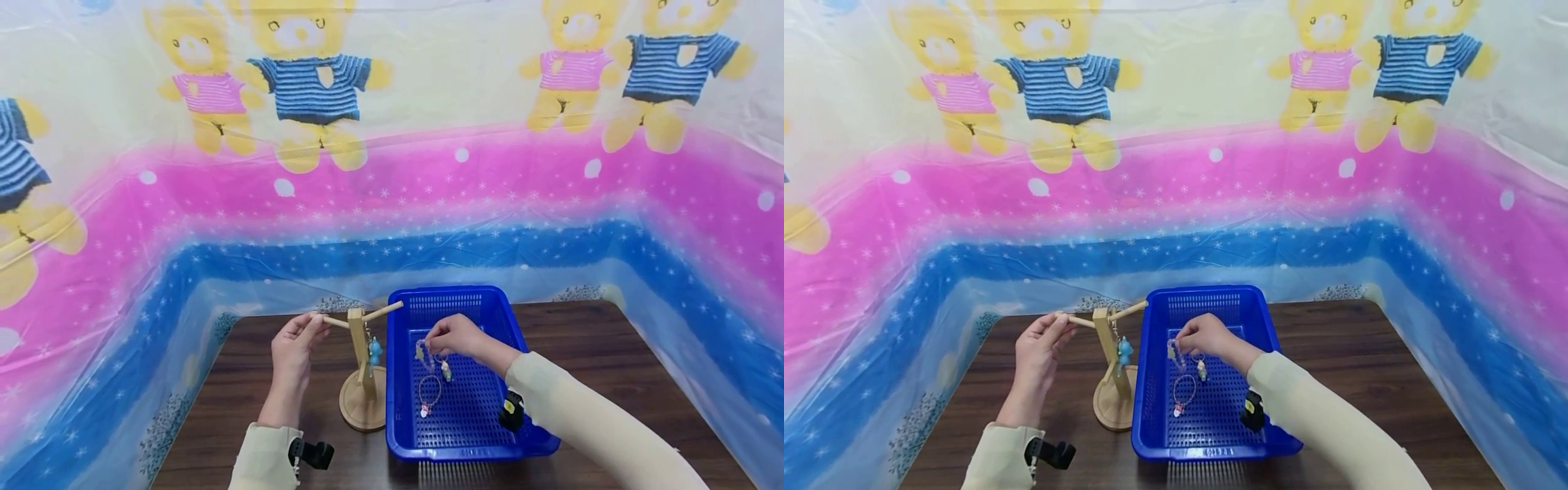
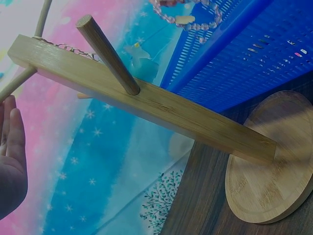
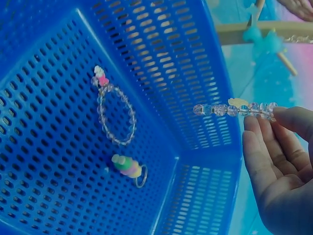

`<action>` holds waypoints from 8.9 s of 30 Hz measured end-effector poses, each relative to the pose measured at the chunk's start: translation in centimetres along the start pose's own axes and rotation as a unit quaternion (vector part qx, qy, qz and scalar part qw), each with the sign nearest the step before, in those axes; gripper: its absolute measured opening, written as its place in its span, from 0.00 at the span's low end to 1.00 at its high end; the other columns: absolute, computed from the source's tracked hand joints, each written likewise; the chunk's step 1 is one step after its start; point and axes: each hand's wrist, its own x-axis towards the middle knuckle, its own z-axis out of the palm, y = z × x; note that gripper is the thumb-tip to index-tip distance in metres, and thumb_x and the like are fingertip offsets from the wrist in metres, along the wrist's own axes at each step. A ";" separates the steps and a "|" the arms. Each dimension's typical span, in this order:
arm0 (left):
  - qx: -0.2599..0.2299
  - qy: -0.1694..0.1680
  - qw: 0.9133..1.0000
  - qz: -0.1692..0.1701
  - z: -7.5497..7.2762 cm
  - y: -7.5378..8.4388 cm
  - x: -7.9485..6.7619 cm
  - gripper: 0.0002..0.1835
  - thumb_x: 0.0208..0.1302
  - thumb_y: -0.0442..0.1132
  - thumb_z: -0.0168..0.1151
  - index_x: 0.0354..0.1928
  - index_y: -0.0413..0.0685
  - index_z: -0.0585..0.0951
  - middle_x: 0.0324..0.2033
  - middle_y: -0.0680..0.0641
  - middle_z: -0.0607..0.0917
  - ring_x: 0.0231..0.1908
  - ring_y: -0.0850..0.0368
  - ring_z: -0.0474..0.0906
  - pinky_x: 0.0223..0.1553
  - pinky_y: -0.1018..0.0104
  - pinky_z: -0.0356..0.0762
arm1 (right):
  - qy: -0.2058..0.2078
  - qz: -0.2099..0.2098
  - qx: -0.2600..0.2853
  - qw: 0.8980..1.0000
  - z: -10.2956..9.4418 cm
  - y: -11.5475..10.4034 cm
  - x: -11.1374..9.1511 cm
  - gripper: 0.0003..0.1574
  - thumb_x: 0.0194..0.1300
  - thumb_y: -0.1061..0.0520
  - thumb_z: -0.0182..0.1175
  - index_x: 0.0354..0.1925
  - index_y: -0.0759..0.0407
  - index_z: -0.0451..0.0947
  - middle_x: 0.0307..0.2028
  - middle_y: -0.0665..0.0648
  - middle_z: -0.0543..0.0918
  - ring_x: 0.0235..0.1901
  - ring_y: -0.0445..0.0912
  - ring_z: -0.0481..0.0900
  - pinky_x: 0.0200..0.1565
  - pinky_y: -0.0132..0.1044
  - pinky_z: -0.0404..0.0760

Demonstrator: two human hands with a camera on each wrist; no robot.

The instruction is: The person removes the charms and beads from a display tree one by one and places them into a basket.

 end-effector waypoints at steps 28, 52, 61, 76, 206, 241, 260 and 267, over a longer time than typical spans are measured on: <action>0.004 -0.007 1.000 0.002 -0.1 -0.2 0.2 0.17 0.70 0.23 0.59 0.29 0.52 0.85 0.26 0.57 0.90 0.29 0.69 0.88 0.37 0.77 0.89 | 0.073 0.004 -0.027 0.997 3.2 4.3 3.2 0.10 0.70 0.63 0.60 0.44 0.63 0.88 0.38 0.59 0.91 0.39 0.56 0.87 0.45 0.51 0.90; 0.022 -0.008 1.000 0.004 -0.2 -0.2 0.2 0.16 0.70 0.24 0.60 0.30 0.54 0.85 0.27 0.58 0.91 0.30 0.69 0.88 0.38 0.76 0.89 | 0.096 0.023 -0.016 0.995 4.6 4.6 4.4 0.10 0.71 0.64 0.61 0.44 0.68 0.86 0.37 0.62 0.90 0.37 0.53 0.87 0.43 0.47 0.91; 0.021 -0.004 1.000 -0.002 -0.2 -0.1 0.2 0.16 0.70 0.24 0.59 0.30 0.52 0.85 0.27 0.57 0.91 0.30 0.68 0.88 0.38 0.76 0.89 | 0.108 0.049 -0.004 0.993 4.2 5.4 4.9 0.11 0.72 0.64 0.59 0.45 0.68 0.86 0.41 0.64 0.90 0.40 0.54 0.88 0.42 0.43 0.90; 0.023 -0.002 1.000 -0.005 -0.2 -0.1 0.3 0.18 0.71 0.23 0.57 0.29 0.54 0.84 0.26 0.58 0.90 0.29 0.69 0.88 0.38 0.77 0.89 | 0.141 0.074 -0.008 0.987 3.3 7.1 5.4 0.11 0.71 0.66 0.58 0.42 0.72 0.86 0.42 0.68 0.90 0.38 0.54 0.90 0.43 0.44 0.92; 0.016 -0.009 1.000 0.016 -0.3 -0.3 0.0 0.15 0.70 0.23 0.59 0.30 0.51 0.85 0.26 0.57 0.90 0.30 0.69 0.88 0.37 0.76 0.89 | 0.025 -0.093 0.239 0.966 0.9 -4.9 -0.6 0.24 0.71 0.58 0.63 0.60 0.70 0.78 0.50 0.58 0.87 0.42 0.39 0.87 0.59 0.47 0.89; 0.008 0.007 1.000 -0.005 0.4 -0.5 0.6 0.16 0.70 0.23 0.59 0.29 0.51 0.84 0.25 0.58 0.90 0.28 0.68 0.88 0.35 0.77 0.89 | 0.001 -0.109 0.260 0.959 0.7 -5.8 -0.4 0.12 0.72 0.63 0.62 0.50 0.66 0.84 0.36 0.47 0.87 0.37 0.38 0.87 0.52 0.39 0.90; 0.027 0.006 0.999 -0.029 0.8 -0.5 1.7 0.20 0.72 0.26 0.58 0.29 0.59 0.88 0.25 0.59 0.90 0.28 0.69 0.87 0.37 0.77 0.89 | -0.058 -0.161 0.187 0.967 0.4 -5.7 -1.0 0.16 0.69 0.59 0.66 0.51 0.69 0.83 0.33 0.44 0.88 0.36 0.39 0.86 0.47 0.36 0.90; 0.022 0.010 0.999 -0.032 0.8 -0.3 2.0 0.19 0.71 0.24 0.57 0.29 0.56 0.88 0.23 0.58 0.90 0.25 0.69 0.87 0.34 0.78 0.88 | -0.060 -0.166 0.177 0.968 1.1 -6.0 -1.2 0.21 0.69 0.59 0.66 0.54 0.73 0.80 0.32 0.42 0.87 0.35 0.38 0.86 0.46 0.36 0.90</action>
